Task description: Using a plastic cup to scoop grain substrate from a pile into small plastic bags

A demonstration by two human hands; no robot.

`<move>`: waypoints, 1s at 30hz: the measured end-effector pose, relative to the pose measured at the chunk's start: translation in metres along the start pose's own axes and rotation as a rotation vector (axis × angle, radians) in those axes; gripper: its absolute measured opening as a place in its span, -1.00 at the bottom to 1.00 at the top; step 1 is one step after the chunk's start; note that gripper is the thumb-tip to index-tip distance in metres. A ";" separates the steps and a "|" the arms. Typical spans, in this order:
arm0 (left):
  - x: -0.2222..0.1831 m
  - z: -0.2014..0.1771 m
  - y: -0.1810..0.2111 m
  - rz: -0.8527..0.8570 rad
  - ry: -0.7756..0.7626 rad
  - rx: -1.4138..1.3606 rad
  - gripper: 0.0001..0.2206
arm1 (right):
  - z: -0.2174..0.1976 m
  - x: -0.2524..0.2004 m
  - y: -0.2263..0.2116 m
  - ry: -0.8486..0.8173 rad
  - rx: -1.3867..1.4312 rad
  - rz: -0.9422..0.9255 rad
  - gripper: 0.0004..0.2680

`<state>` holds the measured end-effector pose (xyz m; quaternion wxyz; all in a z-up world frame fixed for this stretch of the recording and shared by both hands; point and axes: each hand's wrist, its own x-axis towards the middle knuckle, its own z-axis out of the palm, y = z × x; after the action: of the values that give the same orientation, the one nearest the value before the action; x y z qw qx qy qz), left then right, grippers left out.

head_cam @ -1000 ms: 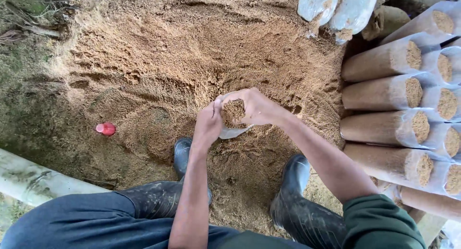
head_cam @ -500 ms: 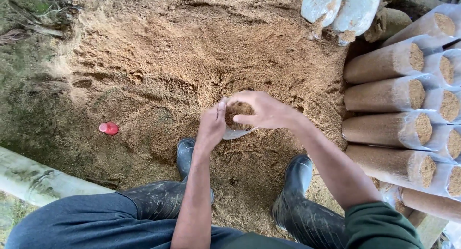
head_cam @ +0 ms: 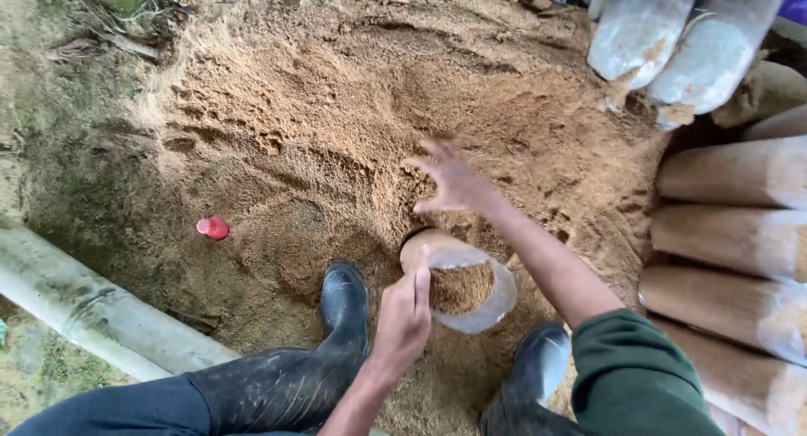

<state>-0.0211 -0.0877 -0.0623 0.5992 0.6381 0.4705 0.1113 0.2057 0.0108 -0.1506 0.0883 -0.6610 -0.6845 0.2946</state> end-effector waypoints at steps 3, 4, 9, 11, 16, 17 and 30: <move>-0.001 -0.007 0.006 0.054 0.030 0.034 -0.48 | 0.054 0.030 0.001 -0.149 -0.226 -0.076 -0.11; 0.001 -0.008 0.005 0.040 0.027 0.047 -0.47 | 0.066 0.035 -0.002 -0.205 -0.315 -0.095 -0.12; 0.014 -0.015 0.006 -0.016 -0.017 0.087 -0.48 | 0.108 0.034 0.020 -0.087 -0.320 -0.135 -0.28; 0.020 -0.019 0.008 0.072 0.011 0.094 -0.52 | 0.103 0.023 0.026 -0.082 -0.124 -0.125 -0.68; 0.027 -0.025 0.052 -0.057 -0.055 0.115 -0.50 | 0.117 -0.030 0.073 -0.075 -0.029 0.123 -0.63; 0.028 -0.026 0.056 -0.021 -0.052 0.112 -0.50 | 0.121 -0.043 0.089 0.047 0.053 0.146 -0.68; 0.051 -0.007 0.019 0.128 -0.021 0.079 -0.47 | -0.061 -0.155 -0.031 0.705 0.973 0.354 -0.82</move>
<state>0.0100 -0.0426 -0.0655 0.5703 0.6909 0.4266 0.1239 0.2276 -0.1188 -0.0437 0.5494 -0.7058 -0.2821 0.3470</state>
